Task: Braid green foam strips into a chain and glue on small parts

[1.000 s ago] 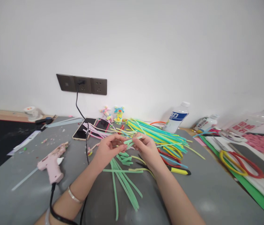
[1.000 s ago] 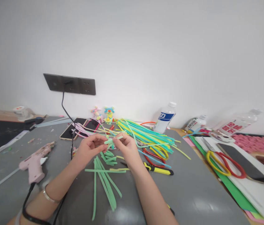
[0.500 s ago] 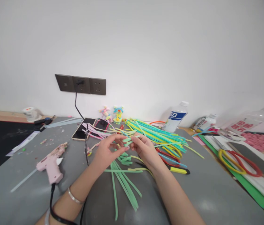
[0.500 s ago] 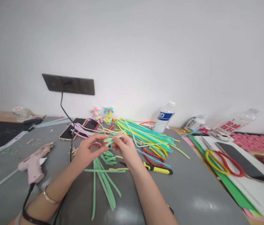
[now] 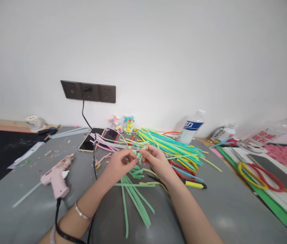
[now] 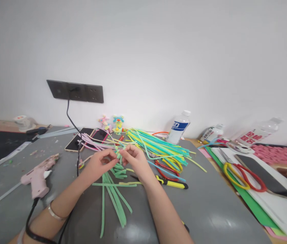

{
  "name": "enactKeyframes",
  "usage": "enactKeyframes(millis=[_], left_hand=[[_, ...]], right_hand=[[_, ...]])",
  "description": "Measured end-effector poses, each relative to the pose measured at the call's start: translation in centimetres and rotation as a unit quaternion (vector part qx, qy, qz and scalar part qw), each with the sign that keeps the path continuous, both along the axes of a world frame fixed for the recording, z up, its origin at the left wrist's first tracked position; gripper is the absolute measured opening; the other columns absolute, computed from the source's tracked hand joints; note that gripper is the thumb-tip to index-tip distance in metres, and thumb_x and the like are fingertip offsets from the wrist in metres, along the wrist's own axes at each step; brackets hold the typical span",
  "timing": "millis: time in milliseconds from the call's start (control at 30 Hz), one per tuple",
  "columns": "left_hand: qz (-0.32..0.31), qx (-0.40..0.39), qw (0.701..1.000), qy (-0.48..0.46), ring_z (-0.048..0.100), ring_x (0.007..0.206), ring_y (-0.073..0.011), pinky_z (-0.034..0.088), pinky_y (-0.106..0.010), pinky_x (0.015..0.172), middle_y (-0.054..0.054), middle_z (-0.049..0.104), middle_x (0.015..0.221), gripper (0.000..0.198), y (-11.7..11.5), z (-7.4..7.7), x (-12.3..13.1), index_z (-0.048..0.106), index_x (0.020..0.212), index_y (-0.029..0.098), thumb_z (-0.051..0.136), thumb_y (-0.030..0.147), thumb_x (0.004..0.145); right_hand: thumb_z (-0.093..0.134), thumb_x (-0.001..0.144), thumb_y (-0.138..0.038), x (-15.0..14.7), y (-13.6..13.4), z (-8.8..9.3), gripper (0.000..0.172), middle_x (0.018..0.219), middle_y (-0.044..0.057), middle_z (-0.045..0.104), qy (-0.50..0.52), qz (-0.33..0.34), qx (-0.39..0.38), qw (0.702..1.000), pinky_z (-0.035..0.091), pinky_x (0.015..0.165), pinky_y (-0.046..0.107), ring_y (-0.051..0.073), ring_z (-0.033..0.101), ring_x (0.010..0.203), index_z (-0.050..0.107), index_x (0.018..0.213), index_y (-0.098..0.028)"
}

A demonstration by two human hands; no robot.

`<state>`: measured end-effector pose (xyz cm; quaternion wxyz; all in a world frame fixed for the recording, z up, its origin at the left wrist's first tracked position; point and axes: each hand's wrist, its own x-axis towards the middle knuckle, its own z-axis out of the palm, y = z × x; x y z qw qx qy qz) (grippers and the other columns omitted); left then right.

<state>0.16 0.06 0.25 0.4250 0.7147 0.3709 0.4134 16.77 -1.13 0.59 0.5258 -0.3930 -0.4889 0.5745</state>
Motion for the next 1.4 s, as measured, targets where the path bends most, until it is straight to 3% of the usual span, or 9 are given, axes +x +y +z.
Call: enactKeyframes(millis=[233,367,633,1033,1400], left_hand=[[-0.034,-0.054,0.997,-0.035,0.054,0.065,-0.0147,0.042,-0.020,0.055,-0.003,0.063,0.071,0.019,-0.14,0.16,0.03,0.068,0.075,0.016,0.062,0.031,0.084],[-0.031,-0.077,0.995,-0.063,0.051,0.059,-0.0130,0.042,-0.020,0.051,-0.001,0.061,0.069,0.019,0.05,-0.25,0.07,0.070,0.077,0.016,0.069,0.036,0.078],[-0.029,-0.081,0.995,-0.046,0.059,0.066,-0.0158,0.048,-0.021,0.056,-0.005,0.068,0.072,0.016,-0.17,-0.40,0.39,0.070,0.078,0.015,0.065,0.030,0.080],[-0.006,-0.091,0.994,-0.055,0.064,0.065,-0.0163,0.049,-0.021,0.055,-0.002,0.067,0.071,0.007,-0.28,-0.33,0.51,0.069,0.078,0.016,0.065,0.021,0.074],[-0.017,-0.182,0.973,-0.143,0.065,0.062,-0.0169,0.059,-0.031,0.056,-0.002,0.066,0.075,0.018,-0.05,-0.66,0.63,0.065,0.080,0.016,0.072,0.030,0.072]], right_hand=[[0.076,0.073,-0.048,0.12,-0.19,0.34,0.034,0.053,-0.007,0.052,-0.014,0.026,-0.004,1.000,0.038,0.047,0.021,0.008,0.044,0.044,0.057,0.073,-0.019],[0.078,0.069,-0.049,0.05,-0.12,0.23,0.039,0.050,-0.007,0.053,-0.039,0.026,-0.007,0.999,0.038,0.046,0.021,0.008,0.044,0.043,0.053,0.067,-0.020],[0.078,0.071,-0.047,0.03,0.12,-0.60,0.040,0.048,-0.007,0.053,-0.065,0.019,0.021,0.997,0.038,0.043,0.020,0.007,0.046,0.040,0.051,0.063,-0.019],[0.074,0.076,-0.048,-0.51,-0.31,-0.05,0.039,0.044,-0.008,0.054,-0.067,0.014,0.030,0.997,0.035,0.039,0.020,0.009,0.050,0.034,0.047,0.066,-0.021],[0.073,0.076,-0.050,-0.46,-0.35,0.21,0.039,0.046,-0.010,0.050,-0.051,0.002,0.035,0.998,0.034,0.037,0.019,0.007,0.045,0.033,0.047,0.070,-0.021]])
